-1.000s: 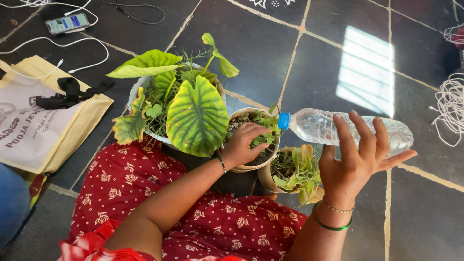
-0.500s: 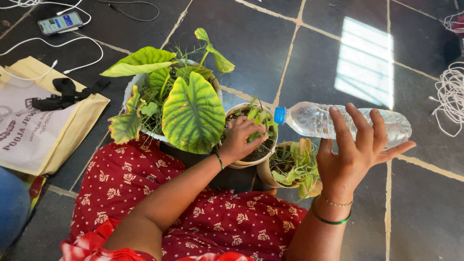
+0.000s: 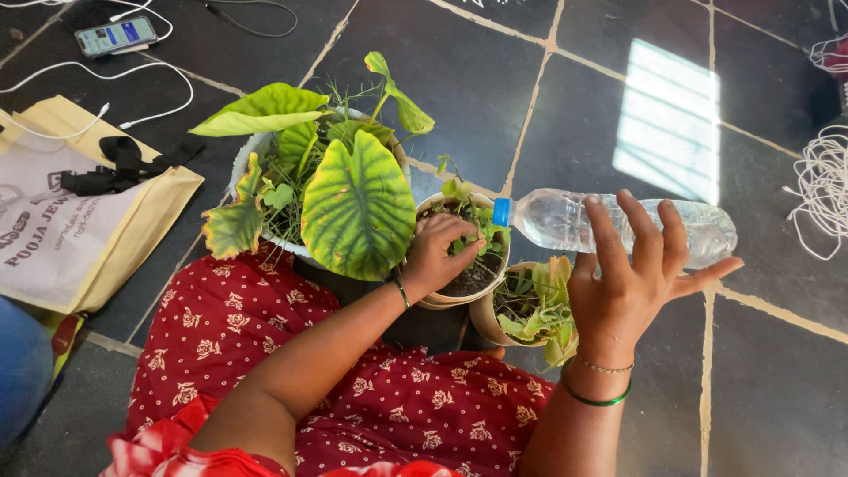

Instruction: The person sits on the floor and waters several potted plants using a plastic water bottle. They pour water into the soil of each pot, occasionally using their hand to move leaves or guide the flow.

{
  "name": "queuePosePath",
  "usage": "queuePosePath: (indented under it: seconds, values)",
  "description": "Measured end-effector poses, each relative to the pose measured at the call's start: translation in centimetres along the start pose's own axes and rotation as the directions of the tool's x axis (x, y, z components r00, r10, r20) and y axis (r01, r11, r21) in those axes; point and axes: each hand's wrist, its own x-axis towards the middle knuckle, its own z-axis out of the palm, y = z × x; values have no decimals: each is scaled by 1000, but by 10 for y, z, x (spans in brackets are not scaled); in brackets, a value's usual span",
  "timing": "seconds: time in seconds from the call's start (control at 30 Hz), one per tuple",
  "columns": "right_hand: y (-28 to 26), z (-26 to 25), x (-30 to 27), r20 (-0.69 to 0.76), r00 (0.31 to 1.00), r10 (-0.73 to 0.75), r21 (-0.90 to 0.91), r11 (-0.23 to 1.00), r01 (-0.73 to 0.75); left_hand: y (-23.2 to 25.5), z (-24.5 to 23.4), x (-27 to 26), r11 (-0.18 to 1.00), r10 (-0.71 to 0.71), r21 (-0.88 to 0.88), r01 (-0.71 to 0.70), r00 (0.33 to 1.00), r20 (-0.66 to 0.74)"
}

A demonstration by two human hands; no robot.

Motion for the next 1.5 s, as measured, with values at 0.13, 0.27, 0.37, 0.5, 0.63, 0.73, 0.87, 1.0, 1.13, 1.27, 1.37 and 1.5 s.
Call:
queuePosePath:
  seconds: [0.13, 0.27, 0.37, 0.5, 0.63, 0.73, 0.87, 1.0, 1.13, 1.27, 1.37, 1.5]
  values:
    - [-3, 1, 0, 35, 999, 13, 68, 998, -15, 0, 1, 1, 1000, 9, -5, -9, 1000, -17]
    - [-5, 1, 0, 47, 999, 16, 73, 997, -19, -2, 2, 0, 1000, 12, -11, -12, 1000, -15]
    - [-5, 2, 1, 49, 999, 9, 52, 999, -11, -2, 3, 0, 1000, 12, -14, -13, 1000, -18]
    - [-6, 2, 1, 22, 999, -43, -24, 999, 43, -3, 2, 0, 1000, 10, -14, -11, 1000, -9]
    - [-7, 4, 2, 15, 998, -63, -60, 996, 64, -3, 2, 0, 1000, 28, 7, -28, 999, -17]
    - [-7, 4, 3, 16, 998, -64, -48, 997, 65, -3, 3, 0, 1000, 11, 2, -11, 1000, -17]
    - [-7, 3, 4, 15, 998, -68, -38, 997, 68, -4, 4, -1, 1000, 12, 6, -12, 1000, -25]
    - [-8, 3, 4, 17, 998, -64, -28, 998, 64, -5, 4, 0, 1000, 16, 15, -16, 1000, -18]
    - [-8, 5, 4, 32, 998, -56, -59, 997, 58, -5, 4, -1, 999, 31, 25, -30, 999, -20]
    - [-5, 5, 3, 42, 998, -54, -45, 997, 56, -5, 5, -1, 999, 32, 27, -31, 999, -22]
    - [-2, 5, 1, 68, 997, -27, 3, 1000, 27, -4, 4, -1, 999, 40, 36, -39, 999, -32]
    - [2, 5, -1, 111, 994, 19, 38, 999, -24, -2, 2, 1, 997, 72, 32, -70, 996, -44]
